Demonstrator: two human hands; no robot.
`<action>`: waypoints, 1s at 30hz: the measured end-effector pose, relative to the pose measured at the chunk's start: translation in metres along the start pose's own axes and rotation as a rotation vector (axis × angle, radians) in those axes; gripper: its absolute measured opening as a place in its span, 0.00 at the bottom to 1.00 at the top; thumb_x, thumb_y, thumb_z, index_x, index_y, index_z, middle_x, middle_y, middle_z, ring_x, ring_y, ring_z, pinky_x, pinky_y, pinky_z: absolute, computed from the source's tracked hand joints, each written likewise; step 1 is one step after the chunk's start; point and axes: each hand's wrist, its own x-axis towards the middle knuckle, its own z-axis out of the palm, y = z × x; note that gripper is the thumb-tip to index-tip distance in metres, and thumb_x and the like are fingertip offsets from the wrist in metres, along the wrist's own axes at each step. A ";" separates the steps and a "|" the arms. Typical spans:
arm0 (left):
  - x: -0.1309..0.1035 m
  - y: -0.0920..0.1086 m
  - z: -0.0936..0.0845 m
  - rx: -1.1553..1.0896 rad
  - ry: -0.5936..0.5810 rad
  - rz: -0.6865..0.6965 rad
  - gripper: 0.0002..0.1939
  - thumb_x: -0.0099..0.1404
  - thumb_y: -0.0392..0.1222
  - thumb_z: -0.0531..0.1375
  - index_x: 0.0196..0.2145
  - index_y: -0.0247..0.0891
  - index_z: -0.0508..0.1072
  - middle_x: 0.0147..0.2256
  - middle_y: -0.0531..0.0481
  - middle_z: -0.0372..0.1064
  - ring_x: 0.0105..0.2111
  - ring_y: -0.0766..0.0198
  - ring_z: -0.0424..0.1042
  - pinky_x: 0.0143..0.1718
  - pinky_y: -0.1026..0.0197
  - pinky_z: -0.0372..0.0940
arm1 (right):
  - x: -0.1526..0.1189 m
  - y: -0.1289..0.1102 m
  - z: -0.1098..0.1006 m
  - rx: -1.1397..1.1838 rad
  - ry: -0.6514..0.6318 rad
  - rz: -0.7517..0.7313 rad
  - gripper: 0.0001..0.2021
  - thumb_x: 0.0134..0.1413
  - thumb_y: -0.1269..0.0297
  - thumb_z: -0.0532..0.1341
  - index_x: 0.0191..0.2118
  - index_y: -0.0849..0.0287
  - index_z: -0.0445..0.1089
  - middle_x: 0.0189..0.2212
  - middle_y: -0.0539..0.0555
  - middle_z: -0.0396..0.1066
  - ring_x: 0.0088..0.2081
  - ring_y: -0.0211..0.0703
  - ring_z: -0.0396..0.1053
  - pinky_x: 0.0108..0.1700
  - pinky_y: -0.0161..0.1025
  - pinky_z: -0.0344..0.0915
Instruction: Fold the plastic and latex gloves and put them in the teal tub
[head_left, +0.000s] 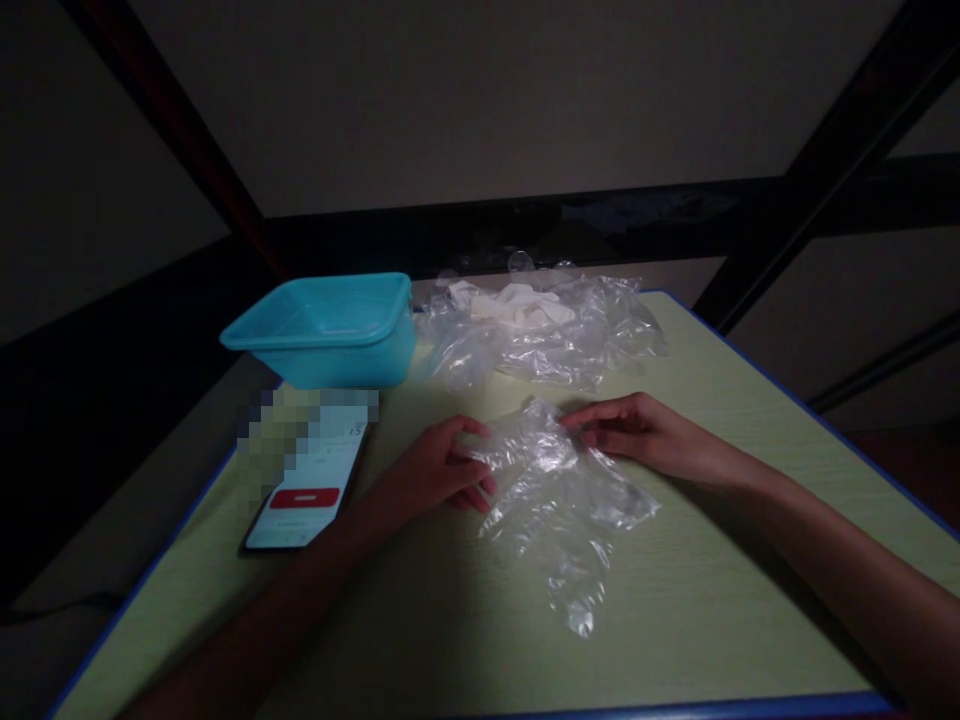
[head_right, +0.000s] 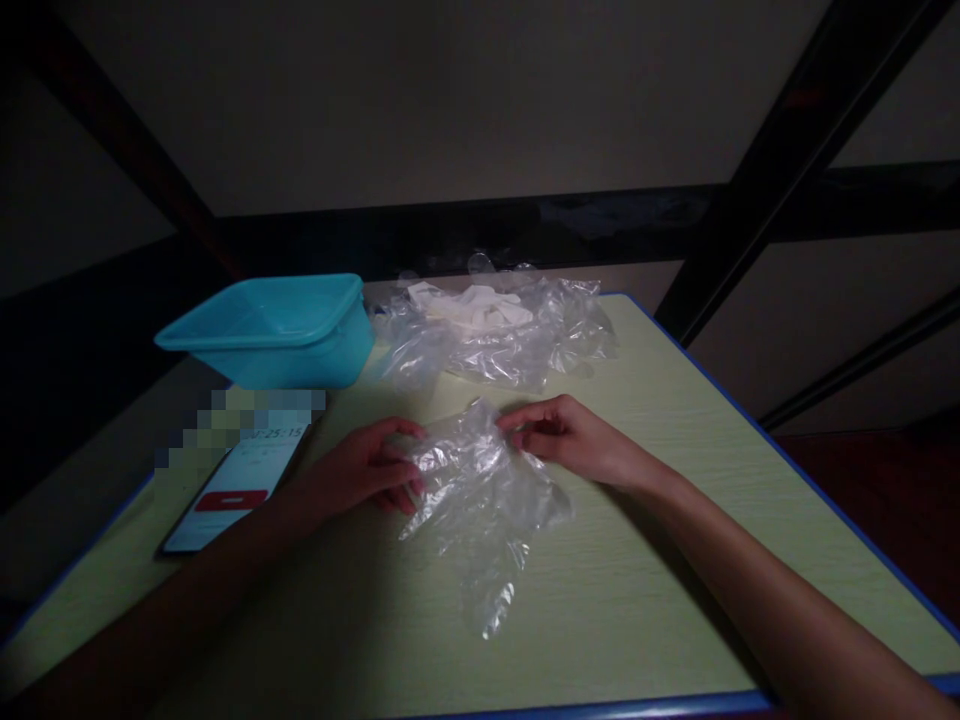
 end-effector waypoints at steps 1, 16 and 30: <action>0.001 0.000 -0.001 0.014 0.025 0.010 0.15 0.53 0.34 0.58 0.39 0.36 0.59 0.20 0.56 0.70 0.18 0.66 0.71 0.20 0.68 0.62 | 0.000 0.001 -0.001 0.011 0.008 0.019 0.14 0.47 0.64 0.61 0.42 0.61 0.72 0.27 0.49 0.70 0.27 0.35 0.65 0.32 0.35 0.64; 0.004 0.001 -0.007 0.152 0.131 0.069 0.15 0.55 0.33 0.55 0.41 0.36 0.58 0.19 0.60 0.66 0.14 0.71 0.66 0.13 0.72 0.54 | -0.004 0.005 -0.004 -0.038 0.037 0.037 0.13 0.47 0.61 0.61 0.38 0.61 0.72 0.27 0.51 0.71 0.27 0.36 0.67 0.29 0.36 0.66; 0.006 0.001 -0.012 0.182 0.197 0.105 0.08 0.55 0.33 0.54 0.36 0.35 0.62 0.18 0.60 0.64 0.12 0.72 0.63 0.13 0.72 0.53 | -0.004 0.003 -0.008 -0.658 -0.162 -0.285 0.33 0.47 0.52 0.63 0.59 0.52 0.57 0.59 0.55 0.58 0.62 0.54 0.45 0.61 0.59 0.38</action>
